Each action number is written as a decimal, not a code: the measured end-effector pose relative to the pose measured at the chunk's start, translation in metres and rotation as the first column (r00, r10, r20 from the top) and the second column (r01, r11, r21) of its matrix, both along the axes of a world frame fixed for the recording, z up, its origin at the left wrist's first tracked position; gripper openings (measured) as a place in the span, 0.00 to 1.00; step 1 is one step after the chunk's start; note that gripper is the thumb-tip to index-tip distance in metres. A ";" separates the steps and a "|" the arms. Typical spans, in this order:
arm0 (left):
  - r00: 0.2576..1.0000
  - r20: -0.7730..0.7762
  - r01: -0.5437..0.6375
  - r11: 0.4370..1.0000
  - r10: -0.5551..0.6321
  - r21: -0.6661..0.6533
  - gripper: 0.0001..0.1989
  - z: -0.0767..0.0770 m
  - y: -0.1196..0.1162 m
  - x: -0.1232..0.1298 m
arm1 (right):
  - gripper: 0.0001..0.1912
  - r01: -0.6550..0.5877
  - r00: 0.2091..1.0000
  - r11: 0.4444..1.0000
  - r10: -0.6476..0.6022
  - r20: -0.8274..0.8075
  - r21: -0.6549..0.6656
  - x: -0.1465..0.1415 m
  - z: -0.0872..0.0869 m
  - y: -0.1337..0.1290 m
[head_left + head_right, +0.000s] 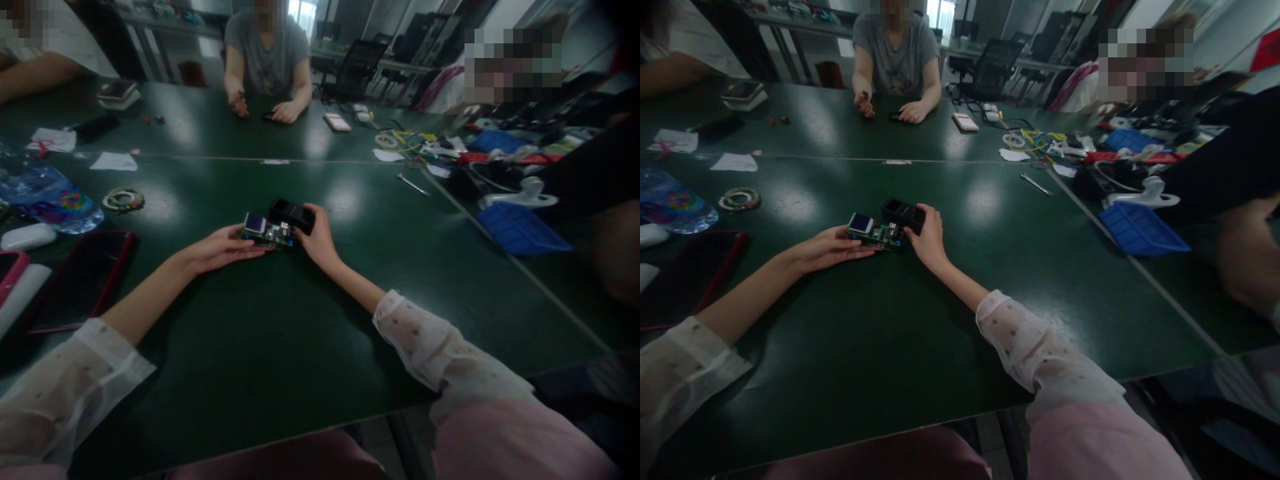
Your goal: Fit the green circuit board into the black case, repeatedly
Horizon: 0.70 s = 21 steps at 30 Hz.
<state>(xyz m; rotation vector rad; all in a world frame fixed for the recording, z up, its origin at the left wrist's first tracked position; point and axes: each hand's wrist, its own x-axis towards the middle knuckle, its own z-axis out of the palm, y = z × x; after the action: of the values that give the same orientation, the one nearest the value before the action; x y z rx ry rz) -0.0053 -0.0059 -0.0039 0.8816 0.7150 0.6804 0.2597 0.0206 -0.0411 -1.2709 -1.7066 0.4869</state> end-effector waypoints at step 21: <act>1.000 0.004 -0.013 1.000 0.013 -0.016 0.30 0.002 -0.001 0.001 | 0.30 0.005 1.000 1.000 -0.005 0.005 0.001 0.001 -0.003 0.000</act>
<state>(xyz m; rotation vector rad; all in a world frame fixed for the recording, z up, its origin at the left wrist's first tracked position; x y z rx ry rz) -0.0040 -0.0072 -0.0019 0.8611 0.7221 0.6866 0.2605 0.0207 -0.0442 -1.2765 -1.7074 0.4794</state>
